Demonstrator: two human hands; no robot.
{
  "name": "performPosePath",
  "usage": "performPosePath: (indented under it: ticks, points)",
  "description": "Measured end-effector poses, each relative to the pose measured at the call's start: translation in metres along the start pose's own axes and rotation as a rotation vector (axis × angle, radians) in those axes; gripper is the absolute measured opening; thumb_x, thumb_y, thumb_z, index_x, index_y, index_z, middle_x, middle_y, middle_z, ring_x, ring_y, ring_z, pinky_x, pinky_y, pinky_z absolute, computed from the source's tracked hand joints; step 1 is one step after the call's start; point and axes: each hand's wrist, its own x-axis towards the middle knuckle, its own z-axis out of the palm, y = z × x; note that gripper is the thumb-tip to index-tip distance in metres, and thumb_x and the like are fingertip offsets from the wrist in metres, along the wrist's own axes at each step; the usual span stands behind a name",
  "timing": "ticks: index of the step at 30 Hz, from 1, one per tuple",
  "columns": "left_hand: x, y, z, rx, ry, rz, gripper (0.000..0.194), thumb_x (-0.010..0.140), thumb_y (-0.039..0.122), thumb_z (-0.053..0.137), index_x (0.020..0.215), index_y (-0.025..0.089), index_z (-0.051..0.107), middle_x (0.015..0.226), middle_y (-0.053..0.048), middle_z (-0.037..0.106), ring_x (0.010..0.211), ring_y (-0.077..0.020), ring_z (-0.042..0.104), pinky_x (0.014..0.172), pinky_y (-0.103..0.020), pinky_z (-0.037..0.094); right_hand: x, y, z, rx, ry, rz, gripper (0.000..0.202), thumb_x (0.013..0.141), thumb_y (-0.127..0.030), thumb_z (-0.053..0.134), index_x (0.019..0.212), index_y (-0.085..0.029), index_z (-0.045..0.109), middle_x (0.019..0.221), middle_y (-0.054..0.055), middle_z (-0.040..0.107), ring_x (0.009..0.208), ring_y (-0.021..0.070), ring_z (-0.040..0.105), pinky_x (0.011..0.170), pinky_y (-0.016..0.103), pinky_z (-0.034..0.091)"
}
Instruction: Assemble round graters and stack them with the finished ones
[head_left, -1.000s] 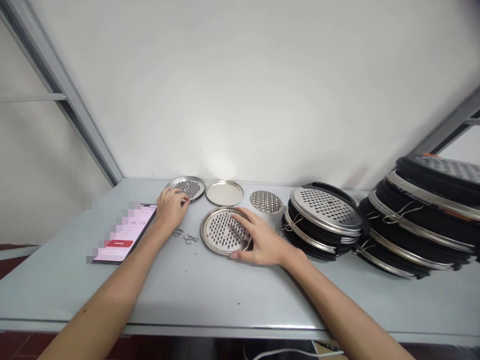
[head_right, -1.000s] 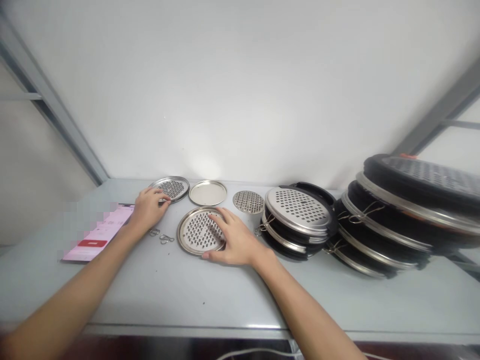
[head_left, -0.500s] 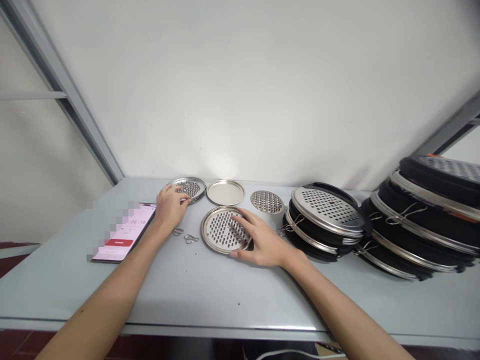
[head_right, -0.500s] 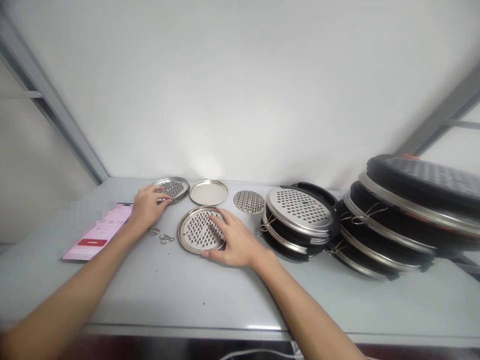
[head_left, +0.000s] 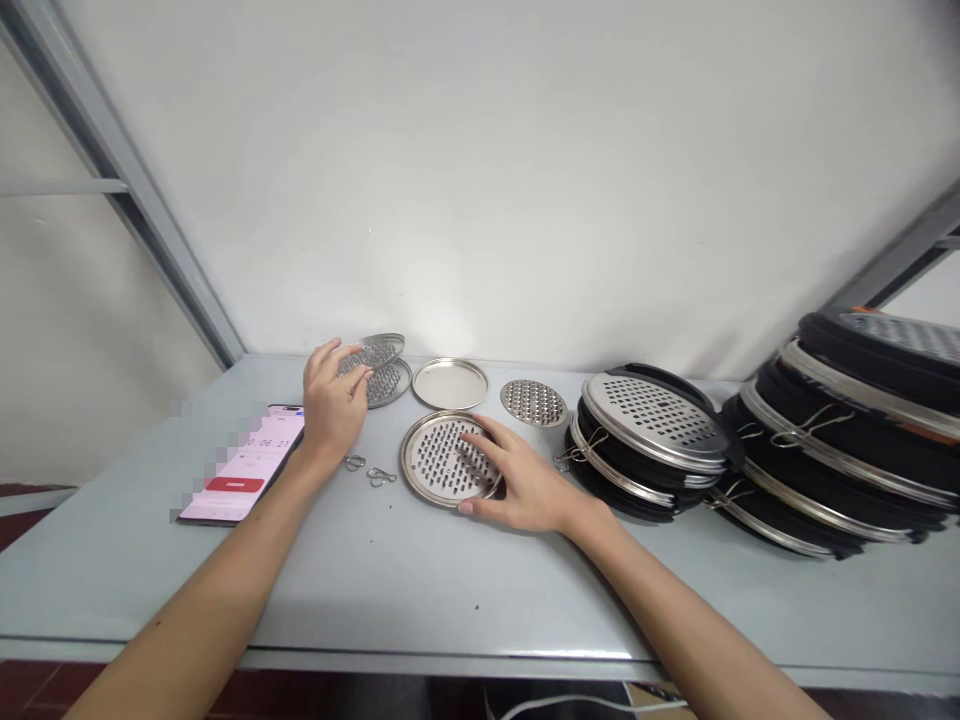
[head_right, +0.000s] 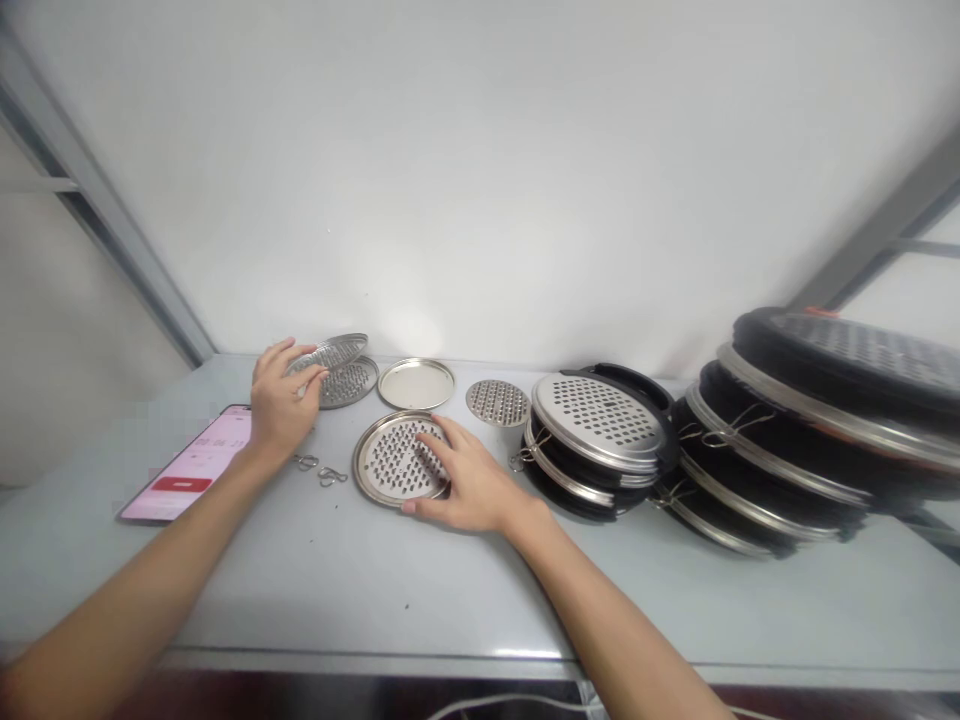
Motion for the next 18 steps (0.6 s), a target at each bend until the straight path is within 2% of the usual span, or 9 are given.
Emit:
performPosePath:
  ticks: [3, 5, 8, 12, 15, 18]
  points:
    - [0.004, 0.014, -0.006, -0.122, 0.009, 0.012, 0.016, 0.087, 0.022, 0.058, 0.081, 0.021, 0.073, 0.112, -0.006, 0.066, 0.124, -0.0257, 0.048, 0.107, -0.044, 0.039, 0.000, 0.000, -0.001, 0.004, 0.020, 0.005, 0.084, 0.079, -0.062, 0.060, 0.144, -0.014, 0.037, 0.153, 0.021, 0.027, 0.140, 0.0351, 0.028, 0.112, 0.052, 0.029]
    - [0.008, 0.027, -0.012, -0.244, -0.016, -0.035, 0.012, 0.086, 0.024, 0.062, 0.083, 0.022, 0.074, 0.116, -0.004, 0.065, 0.124, -0.0247, 0.050, 0.107, -0.043, 0.040, 0.001, 0.001, -0.001, 0.012, 0.065, 0.034, 0.078, 0.085, -0.057, 0.055, 0.146, -0.014, 0.032, 0.153, 0.020, 0.027, 0.141, 0.0325, 0.027, 0.113, 0.050, 0.029]
    - [0.013, 0.045, -0.022, -0.512, -0.103, -0.185, 0.009, 0.082, 0.026, 0.068, 0.087, 0.025, 0.075, 0.126, -0.002, 0.061, 0.122, -0.0229, 0.053, 0.110, -0.043, 0.037, 0.003, 0.004, 0.001, 0.038, 0.213, 0.082, 0.076, 0.090, -0.050, 0.051, 0.150, -0.016, 0.019, 0.154, 0.018, 0.025, 0.142, 0.0302, 0.026, 0.114, 0.051, 0.028]
    - [0.018, 0.057, -0.028, -0.982, -0.184, -0.451, 0.006, 0.074, 0.026, 0.075, 0.080, 0.027, 0.076, 0.123, -0.002, 0.063, 0.124, -0.0245, 0.052, 0.108, -0.046, 0.038, 0.005, 0.006, 0.003, 0.110, 0.465, 0.152, 0.081, 0.091, -0.044, 0.051, 0.152, -0.018, 0.005, 0.154, 0.019, 0.022, 0.135, 0.0298, 0.038, 0.109, 0.052, 0.036]
    - [0.018, 0.060, -0.029, -1.212, -0.255, -0.592, 0.006, 0.073, 0.028, 0.077, 0.079, 0.027, 0.076, 0.123, -0.002, 0.064, 0.128, -0.0255, 0.048, 0.109, -0.046, 0.035, 0.007, 0.005, 0.002, 0.158, 0.603, 0.146, 0.078, 0.091, -0.041, 0.053, 0.152, -0.021, 0.008, 0.153, 0.017, 0.027, 0.130, 0.0287, 0.045, 0.106, 0.051, 0.041]
    - [0.017, 0.062, -0.028, -1.336, -0.298, -0.694, 0.010, 0.071, 0.029, 0.080, 0.080, 0.027, 0.077, 0.124, -0.003, 0.064, 0.127, -0.0260, 0.049, 0.110, -0.045, 0.035, 0.008, 0.002, -0.001, 0.220, 0.647, 0.082, 0.065, 0.093, -0.035, 0.050, 0.150, -0.025, 0.020, 0.148, 0.013, 0.038, 0.126, 0.0263, 0.049, 0.104, 0.049, 0.043]
